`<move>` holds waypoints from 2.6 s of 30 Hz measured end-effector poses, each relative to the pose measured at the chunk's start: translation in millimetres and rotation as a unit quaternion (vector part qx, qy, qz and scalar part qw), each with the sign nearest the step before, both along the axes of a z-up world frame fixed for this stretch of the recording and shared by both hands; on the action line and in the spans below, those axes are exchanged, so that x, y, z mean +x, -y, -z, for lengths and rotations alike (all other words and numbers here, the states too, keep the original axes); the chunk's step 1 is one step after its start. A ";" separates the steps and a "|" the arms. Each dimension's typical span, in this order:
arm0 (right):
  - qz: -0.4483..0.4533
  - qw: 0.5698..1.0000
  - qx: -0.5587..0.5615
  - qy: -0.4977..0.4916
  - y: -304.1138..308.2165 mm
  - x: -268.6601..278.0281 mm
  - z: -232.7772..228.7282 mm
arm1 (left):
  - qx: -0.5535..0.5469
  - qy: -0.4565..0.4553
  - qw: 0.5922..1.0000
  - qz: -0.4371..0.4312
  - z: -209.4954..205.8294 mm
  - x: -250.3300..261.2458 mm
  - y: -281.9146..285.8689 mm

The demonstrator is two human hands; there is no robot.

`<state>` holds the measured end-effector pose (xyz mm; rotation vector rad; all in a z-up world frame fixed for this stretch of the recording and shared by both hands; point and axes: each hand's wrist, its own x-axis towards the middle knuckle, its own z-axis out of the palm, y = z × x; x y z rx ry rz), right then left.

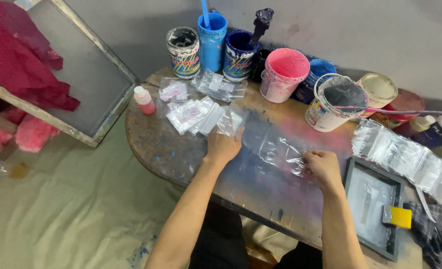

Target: The person uses a yellow squeegee to spread white ink across a screen printing frame. They then lift a clear plastic sheet from the table and place it onto the inked screen. The person continues to spread the ink over the plastic sheet using the squeegee.

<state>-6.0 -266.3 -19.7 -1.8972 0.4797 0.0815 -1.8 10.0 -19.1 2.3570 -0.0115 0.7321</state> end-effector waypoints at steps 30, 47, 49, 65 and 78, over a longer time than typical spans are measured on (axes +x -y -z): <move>-0.019 0.921 -0.387 -0.053 36.2 -36.2 -21.3 | -0.337 -0.258 0.898 -0.117 32.8 64.4 -58.2; -0.055 0.906 -0.416 -0.049 39.4 -32.8 3.2 | 0.000 -0.201 0.979 0.023 5.8 28.5 -22.8; -0.057 0.908 -0.413 -0.053 38.5 -35.9 1.4 | 0.012 -0.204 0.979 0.019 6.9 23.7 -17.8; -0.058 0.900 -0.427 -0.057 41.4 -38.7 -0.3 | 0.187 -0.080 0.958 0.203 13.2 23.0 68.7; -0.048 0.867 -0.494 0.038 37.7 -46.2 2.3 | 0.224 -0.063 0.963 0.134 29.5 -45.1 69.5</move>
